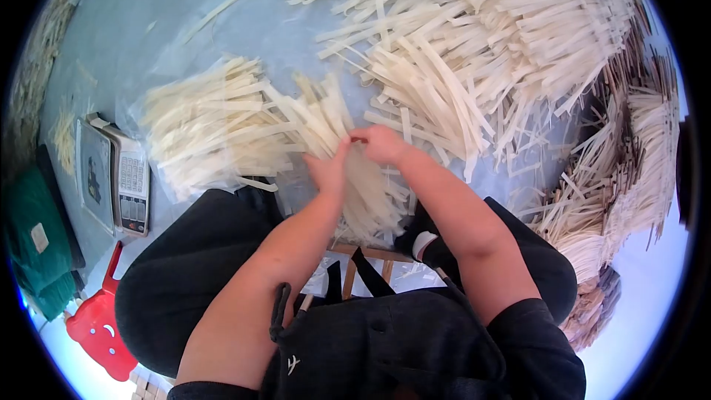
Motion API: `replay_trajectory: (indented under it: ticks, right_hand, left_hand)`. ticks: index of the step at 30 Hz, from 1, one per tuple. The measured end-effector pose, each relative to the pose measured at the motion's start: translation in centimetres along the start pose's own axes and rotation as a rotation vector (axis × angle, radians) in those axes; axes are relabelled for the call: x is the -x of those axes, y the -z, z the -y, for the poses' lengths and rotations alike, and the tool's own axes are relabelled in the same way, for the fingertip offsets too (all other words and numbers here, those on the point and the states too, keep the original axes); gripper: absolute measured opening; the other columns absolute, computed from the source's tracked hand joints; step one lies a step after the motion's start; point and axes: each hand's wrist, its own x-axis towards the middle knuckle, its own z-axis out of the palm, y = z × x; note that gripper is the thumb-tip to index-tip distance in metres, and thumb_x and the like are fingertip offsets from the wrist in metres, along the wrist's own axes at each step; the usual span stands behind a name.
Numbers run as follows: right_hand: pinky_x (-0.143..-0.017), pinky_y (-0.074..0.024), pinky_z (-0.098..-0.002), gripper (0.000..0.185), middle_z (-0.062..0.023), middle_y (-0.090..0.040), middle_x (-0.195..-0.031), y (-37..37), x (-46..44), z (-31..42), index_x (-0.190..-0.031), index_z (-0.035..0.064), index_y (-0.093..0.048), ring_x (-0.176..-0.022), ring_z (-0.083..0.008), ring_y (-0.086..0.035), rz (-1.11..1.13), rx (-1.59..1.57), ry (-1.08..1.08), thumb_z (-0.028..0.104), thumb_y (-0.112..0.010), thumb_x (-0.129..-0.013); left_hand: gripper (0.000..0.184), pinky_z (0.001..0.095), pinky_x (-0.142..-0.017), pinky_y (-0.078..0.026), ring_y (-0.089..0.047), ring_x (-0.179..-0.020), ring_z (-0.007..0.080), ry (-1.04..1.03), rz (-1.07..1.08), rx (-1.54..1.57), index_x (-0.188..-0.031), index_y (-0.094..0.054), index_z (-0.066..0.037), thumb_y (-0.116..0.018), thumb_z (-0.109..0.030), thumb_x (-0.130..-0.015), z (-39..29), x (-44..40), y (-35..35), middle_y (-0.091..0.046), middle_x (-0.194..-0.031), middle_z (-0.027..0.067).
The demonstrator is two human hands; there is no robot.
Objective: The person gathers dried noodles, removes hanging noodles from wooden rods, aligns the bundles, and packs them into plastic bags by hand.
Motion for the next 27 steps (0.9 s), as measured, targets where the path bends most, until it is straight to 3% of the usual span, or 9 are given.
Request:
replay_trajectory:
  ticks: [6,9,11,15,18,20,24,26,27]
  right_hand:
    - [-0.086,-0.05,-0.0413,0.033,-0.0173,-0.068,-0.103,3.8,-8.2,2.7,-0.115,0.007,-0.064,-0.099,-0.0351,-0.063,-0.364,-0.004,-0.221,0.023,-0.051,-0.09]
    - [-0.092,-0.0466,-0.0442,0.032,-0.0202,-0.066,-0.106,2.8,-11.1,2.7,-0.11,0.0047,-0.065,-0.105,-0.0359,-0.06,-0.77,0.143,0.191,0.024,-0.048,-0.092]
    - [-0.094,-0.0451,-0.0462,0.041,-0.021,-0.065,-0.11,4.8,-10.7,4.9,-0.115,0.0051,-0.063,-0.107,-0.0368,-0.059,-0.058,0.128,-0.121,0.035,-0.045,-0.094]
    - [-0.094,-0.0455,-0.045,0.048,-0.0205,-0.065,-0.111,4.7,-11.2,7.3,-0.114,0.0056,-0.065,-0.106,-0.0366,-0.06,0.03,0.263,-0.237,0.043,-0.042,-0.094]
    - [-0.09,-0.0472,-0.0437,0.049,-0.0189,-0.067,-0.107,2.5,-12.7,6.6,-0.106,0.007,-0.069,-0.102,-0.0367,-0.061,-0.581,-0.04,0.21,0.047,-0.047,-0.09]
    - [-0.089,-0.0474,-0.0431,0.044,-0.0189,-0.067,-0.105,2.9,-12.5,6.9,-0.104,0.0058,-0.07,-0.101,-0.0363,-0.061,0.034,-0.062,-0.073,0.041,-0.049,-0.087]
    - [-0.087,-0.0481,-0.0431,0.04,-0.0191,-0.068,-0.099,2.3,-13.5,7.5,-0.102,0.0061,-0.07,-0.097,-0.0357,-0.063,0.254,0.325,-0.135,0.036,-0.049,-0.085]
    - [-0.082,-0.0496,-0.0435,0.037,-0.019,-0.068,-0.087,0.5,-13.6,8.3,-0.094,0.0059,-0.071,-0.091,-0.0355,-0.064,-0.447,0.128,0.237,0.034,-0.051,-0.082]
    - [-0.082,-0.0496,-0.0435,0.037,-0.019,-0.068,-0.087,0.4,-13.8,9.1,-0.094,0.0059,-0.071,-0.091,-0.0355,-0.064,-0.448,0.124,0.238,0.034,-0.051,-0.082]
  left_hand:
    - [0.09,0.042,-0.094,-0.045,-0.058,-0.109,0.0331,0.102,0.147,-0.033,-0.121,-0.041,0.001,-0.086,-0.048,-0.062,0.4,2.2,-0.8,-0.057,-0.12,0.0215]
    - [0.087,0.0411,-0.093,-0.046,-0.059,-0.108,0.0325,0.043,0.164,0.057,-0.121,-0.04,0.001,-0.087,-0.044,-0.063,0.9,1.6,-0.9,-0.057,-0.119,0.0212]
    - [0.086,0.0404,-0.092,-0.046,-0.059,-0.106,0.0319,0.023,0.144,0.06,-0.121,-0.04,0.001,-0.087,-0.042,-0.064,0.9,1.3,-0.9,-0.057,-0.119,0.0208]
    - [0.085,0.0399,-0.092,-0.046,-0.059,-0.106,0.0311,0.027,0.15,-0.021,-0.121,-0.038,0.0,-0.087,-0.04,-0.065,2.1,0.9,-1.6,-0.058,-0.118,0.0203]
    - [0.082,0.0396,-0.093,-0.046,-0.059,-0.107,0.0312,0.032,0.149,-0.07,-0.121,-0.038,0.0,-0.086,-0.037,-0.066,1.8,1.0,-1.9,-0.058,-0.118,0.0197]
    - [0.081,0.0398,-0.093,-0.046,-0.059,-0.108,0.0319,0.047,0.161,-0.077,-0.121,-0.038,0.0,-0.086,-0.036,-0.066,0.7,1.3,-1.4,-0.058,-0.118,0.0196]
    - [0.087,0.0439,-0.096,-0.043,-0.054,-0.114,0.0398,0.023,0.293,-0.002,-0.126,-0.038,0.003,-0.083,-0.042,-0.066,0.9,1.5,-1.3,-0.052,-0.125,0.0258]
    - [0.085,0.0439,-0.096,-0.043,-0.053,-0.114,0.0394,-0.016,0.26,-0.036,-0.125,-0.039,0.001,-0.083,-0.041,-0.066,1.2,1.8,-1.5,-0.051,-0.126,0.0249]
    - [0.083,0.044,-0.096,-0.043,-0.053,-0.115,0.0389,-0.06,0.223,-0.066,-0.124,-0.04,0.0,-0.083,-0.04,-0.066,1.2,1.8,-1.6,-0.051,-0.126,0.0241]
